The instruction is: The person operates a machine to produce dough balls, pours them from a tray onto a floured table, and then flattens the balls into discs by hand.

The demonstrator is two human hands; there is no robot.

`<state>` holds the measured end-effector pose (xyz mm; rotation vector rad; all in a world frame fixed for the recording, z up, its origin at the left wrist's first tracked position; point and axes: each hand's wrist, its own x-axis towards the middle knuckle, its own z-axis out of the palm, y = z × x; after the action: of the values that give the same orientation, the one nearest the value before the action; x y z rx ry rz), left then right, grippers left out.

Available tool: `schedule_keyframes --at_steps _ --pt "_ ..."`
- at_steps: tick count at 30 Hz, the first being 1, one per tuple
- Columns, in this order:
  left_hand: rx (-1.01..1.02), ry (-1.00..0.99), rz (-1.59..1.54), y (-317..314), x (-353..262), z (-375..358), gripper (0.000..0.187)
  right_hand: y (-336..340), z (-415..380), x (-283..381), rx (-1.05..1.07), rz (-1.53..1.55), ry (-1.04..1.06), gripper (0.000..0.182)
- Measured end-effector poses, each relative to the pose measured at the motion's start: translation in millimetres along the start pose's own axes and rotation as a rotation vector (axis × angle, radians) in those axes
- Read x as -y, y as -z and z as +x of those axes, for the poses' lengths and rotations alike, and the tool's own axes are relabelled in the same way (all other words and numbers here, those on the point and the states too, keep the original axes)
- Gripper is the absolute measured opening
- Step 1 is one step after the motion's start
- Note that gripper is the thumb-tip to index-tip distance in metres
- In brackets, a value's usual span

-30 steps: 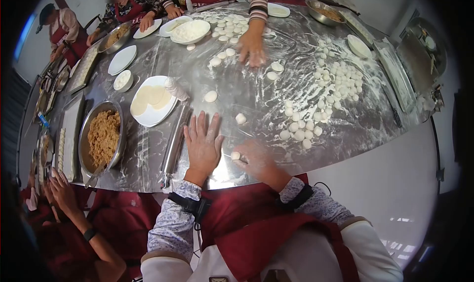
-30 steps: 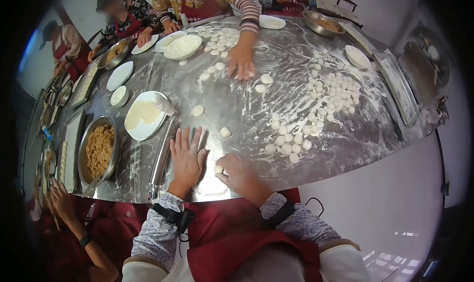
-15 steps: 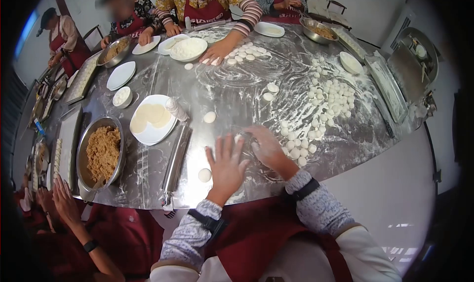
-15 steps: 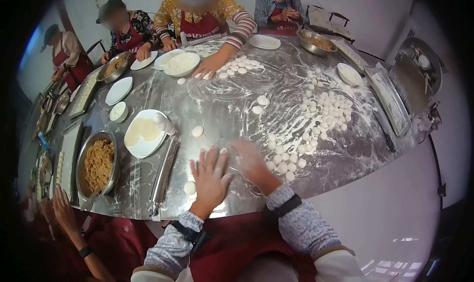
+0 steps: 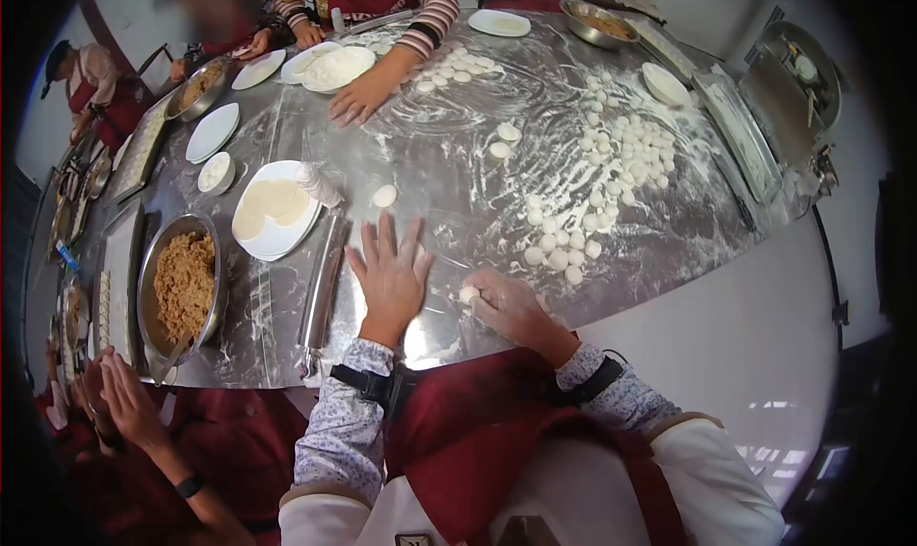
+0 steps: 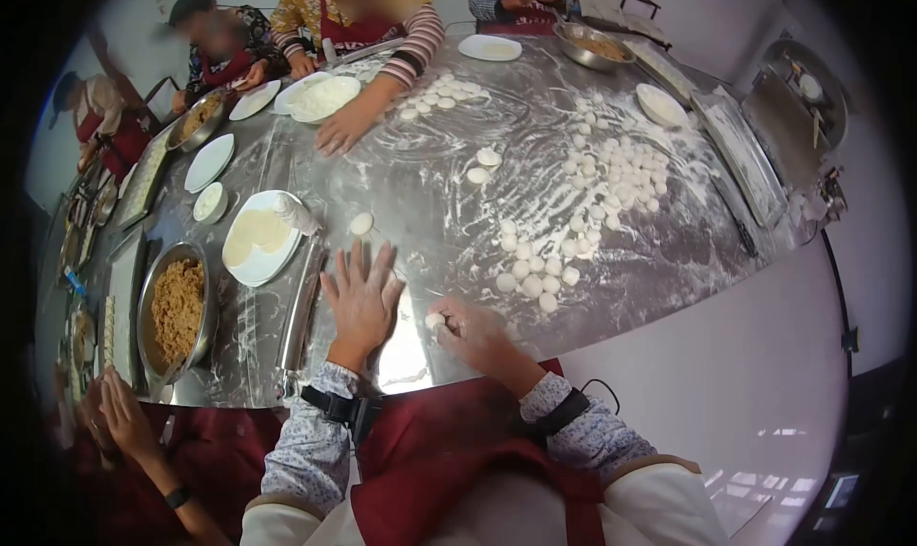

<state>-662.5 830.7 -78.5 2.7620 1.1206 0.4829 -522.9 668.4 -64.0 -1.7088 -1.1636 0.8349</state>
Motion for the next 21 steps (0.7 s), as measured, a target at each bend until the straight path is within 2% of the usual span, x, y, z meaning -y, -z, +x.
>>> schedule_keyframes --at_steps 1,2,4,6,9,10,12,13,15,16,19,21 --pt "-0.069 -0.027 -0.028 6.5 -7.2 7.7 0.062 -1.4 -2.6 -2.1 -0.007 0.008 -0.008 0.02" --pt "-0.137 -0.051 -0.059 12.1 -15.4 10.1 0.062 -3.6 -4.7 -4.9 -0.023 -0.1 0.068 0.02" --pt "-0.13 -0.071 -0.092 21.5 -32.2 12.8 0.063 -8.5 -5.0 -11.8 -0.045 -0.21 0.142 0.02" --pt "-0.147 -0.103 -0.124 30.8 -49.9 16.7 0.066 -11.2 -5.6 -20.5 -0.196 -0.277 0.43 0.021" --pt "-0.147 -0.148 -0.208 46.2 -81.2 19.9 0.059 2.9 -11.5 -27.6 -0.263 -0.239 0.394 0.024" --pt "-0.127 -0.192 -0.195 37.6 -89.6 18.6 0.06 11.4 -14.0 -26.1 -0.266 -0.245 0.391 0.024" --pt "-0.023 -0.286 -0.175 -14.4 -95.2 4.5 0.062 36.8 -23.2 -20.8 -0.482 -0.199 0.152 0.027" --pt "-0.017 -0.288 -0.181 -23.6 -98.5 0.1 0.062 45.1 -25.5 -23.2 -0.482 -0.202 0.144 0.027" --pt "0.002 -0.304 -0.124 -32.3 -102.9 1.6 0.062 63.8 -15.9 -27.5 -0.546 -0.628 0.382 0.032" --pt "-0.019 -0.312 -0.088 -33.5 -100.6 1.7 0.061 68.1 -11.5 -31.6 -0.478 -0.651 0.392 0.033" --pt "0.066 -0.278 -0.054 -25.6 -86.8 -0.1 0.06 71.0 -1.3 -31.8 -0.48 -0.741 0.468 0.028" --pt "0.046 -0.218 0.045 -22.3 -61.8 -5.1 0.06 69.5 2.7 -34.0 -0.491 -0.765 0.464 0.024"
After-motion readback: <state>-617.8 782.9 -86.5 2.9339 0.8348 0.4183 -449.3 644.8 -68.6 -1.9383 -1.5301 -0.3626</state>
